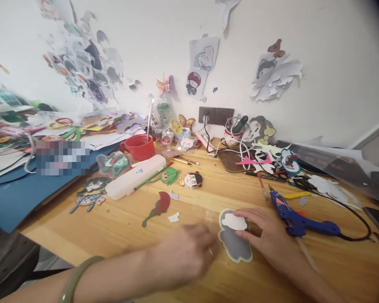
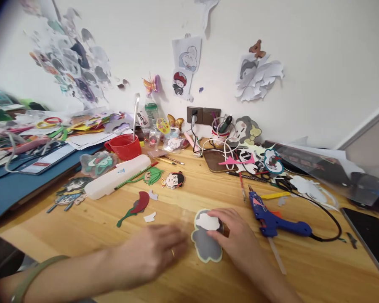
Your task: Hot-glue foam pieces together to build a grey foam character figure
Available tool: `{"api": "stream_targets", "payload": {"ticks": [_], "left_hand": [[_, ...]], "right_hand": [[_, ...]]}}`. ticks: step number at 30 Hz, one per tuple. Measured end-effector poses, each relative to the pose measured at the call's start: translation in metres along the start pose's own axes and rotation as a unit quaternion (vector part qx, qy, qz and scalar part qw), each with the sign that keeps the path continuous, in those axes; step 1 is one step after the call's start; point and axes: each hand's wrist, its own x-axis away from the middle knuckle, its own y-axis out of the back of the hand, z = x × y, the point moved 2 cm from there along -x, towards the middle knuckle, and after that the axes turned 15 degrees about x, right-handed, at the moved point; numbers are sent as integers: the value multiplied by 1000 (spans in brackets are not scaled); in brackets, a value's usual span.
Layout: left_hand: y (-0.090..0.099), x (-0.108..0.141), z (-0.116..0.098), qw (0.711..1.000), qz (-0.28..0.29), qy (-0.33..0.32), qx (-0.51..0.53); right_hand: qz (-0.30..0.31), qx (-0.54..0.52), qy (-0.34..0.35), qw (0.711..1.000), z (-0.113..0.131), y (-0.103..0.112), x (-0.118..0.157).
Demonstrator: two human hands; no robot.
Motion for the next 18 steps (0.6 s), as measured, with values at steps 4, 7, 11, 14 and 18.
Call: {"api": "stream_targets", "payload": {"ticks": [4, 7, 11, 14, 18], "left_hand": [[-30, -16, -30, 995, -14, -49, -87], [-43, -23, -31, 989, -38, -41, -138], [-51, -28, -31, 979, -70, -50, -186], [-54, -31, -35, 966, -94, -76, -229], [-57, -30, -36, 959, -92, -97, -249]], "right_hand": [[35, 0, 7, 999, 2, 5, 1], [49, -7, 6, 999, 1, 6, 0], [48, -21, 12, 999, -1, 4, 0], [50, -33, 15, 998, -2, 3, 0], [55, -48, 26, 997, 1, 4, 0]]}}
